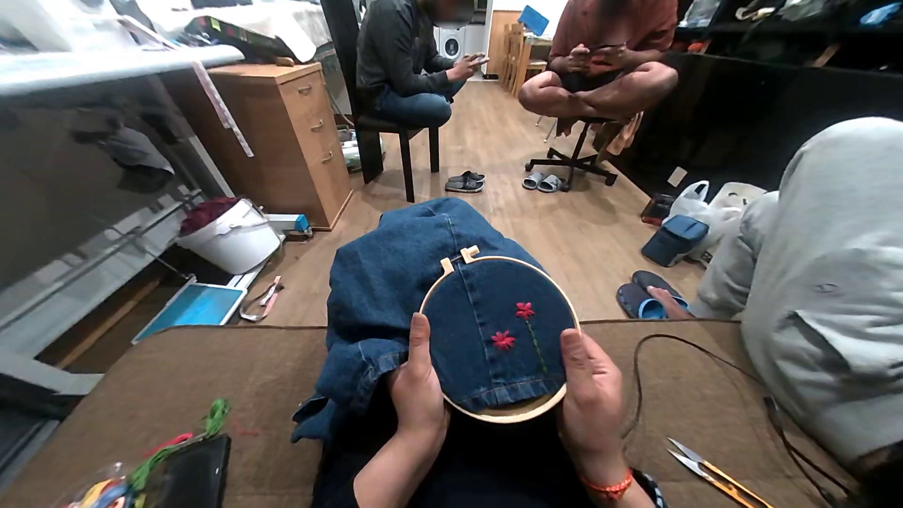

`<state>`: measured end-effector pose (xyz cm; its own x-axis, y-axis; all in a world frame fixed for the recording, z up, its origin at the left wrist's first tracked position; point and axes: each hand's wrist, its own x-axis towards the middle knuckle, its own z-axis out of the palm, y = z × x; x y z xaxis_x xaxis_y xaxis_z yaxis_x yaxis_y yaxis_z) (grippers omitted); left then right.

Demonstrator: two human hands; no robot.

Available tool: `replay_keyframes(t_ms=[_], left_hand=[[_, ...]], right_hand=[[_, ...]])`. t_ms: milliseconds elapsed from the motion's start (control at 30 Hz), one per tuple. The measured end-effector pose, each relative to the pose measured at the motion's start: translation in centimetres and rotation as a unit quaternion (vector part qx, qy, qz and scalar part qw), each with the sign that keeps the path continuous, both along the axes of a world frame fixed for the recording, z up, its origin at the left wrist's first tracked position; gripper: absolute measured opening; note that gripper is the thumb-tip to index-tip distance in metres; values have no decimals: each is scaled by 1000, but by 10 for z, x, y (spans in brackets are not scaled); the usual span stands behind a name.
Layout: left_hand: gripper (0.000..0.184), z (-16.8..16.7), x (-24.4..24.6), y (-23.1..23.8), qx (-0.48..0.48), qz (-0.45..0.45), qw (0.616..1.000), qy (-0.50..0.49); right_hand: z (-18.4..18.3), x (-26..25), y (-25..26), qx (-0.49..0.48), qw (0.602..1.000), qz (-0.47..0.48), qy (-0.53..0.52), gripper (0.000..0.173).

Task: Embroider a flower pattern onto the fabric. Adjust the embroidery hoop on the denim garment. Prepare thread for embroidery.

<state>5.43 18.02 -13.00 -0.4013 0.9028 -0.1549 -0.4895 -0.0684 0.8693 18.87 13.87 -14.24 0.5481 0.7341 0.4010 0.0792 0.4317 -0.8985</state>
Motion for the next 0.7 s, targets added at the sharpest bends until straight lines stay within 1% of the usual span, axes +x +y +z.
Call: replay_keyframes(t_ms=[67, 133, 233, 333, 467, 600, 700], left_hand=[[29, 1, 2, 0, 11, 13, 1000, 9], [29, 0, 2, 0, 12, 21, 1000, 13], [27, -3, 1, 1, 19, 34, 999, 37], [25, -7, 1, 1, 26, 43, 997, 66], [26, -9, 0, 0, 29, 37, 996, 82], [26, -13, 0, 0, 38, 31, 996, 70], [29, -12, 0, 2, 17, 8, 998, 52]], right_hand=[[-6, -7, -3, 7, 1000, -11, 23, 22], [-9, -16, -9, 11, 996, -8, 88, 18], [-6, -23, -20, -27, 982, -2, 188, 21], [-1, -20, -28, -70, 967, 17, 244, 22], [-4, -17, -28, -76, 964, 31, 252, 23], [-7, -16, -26, -73, 964, 28, 255, 22], [-7, -16, -28, -48, 962, 41, 267, 22]])
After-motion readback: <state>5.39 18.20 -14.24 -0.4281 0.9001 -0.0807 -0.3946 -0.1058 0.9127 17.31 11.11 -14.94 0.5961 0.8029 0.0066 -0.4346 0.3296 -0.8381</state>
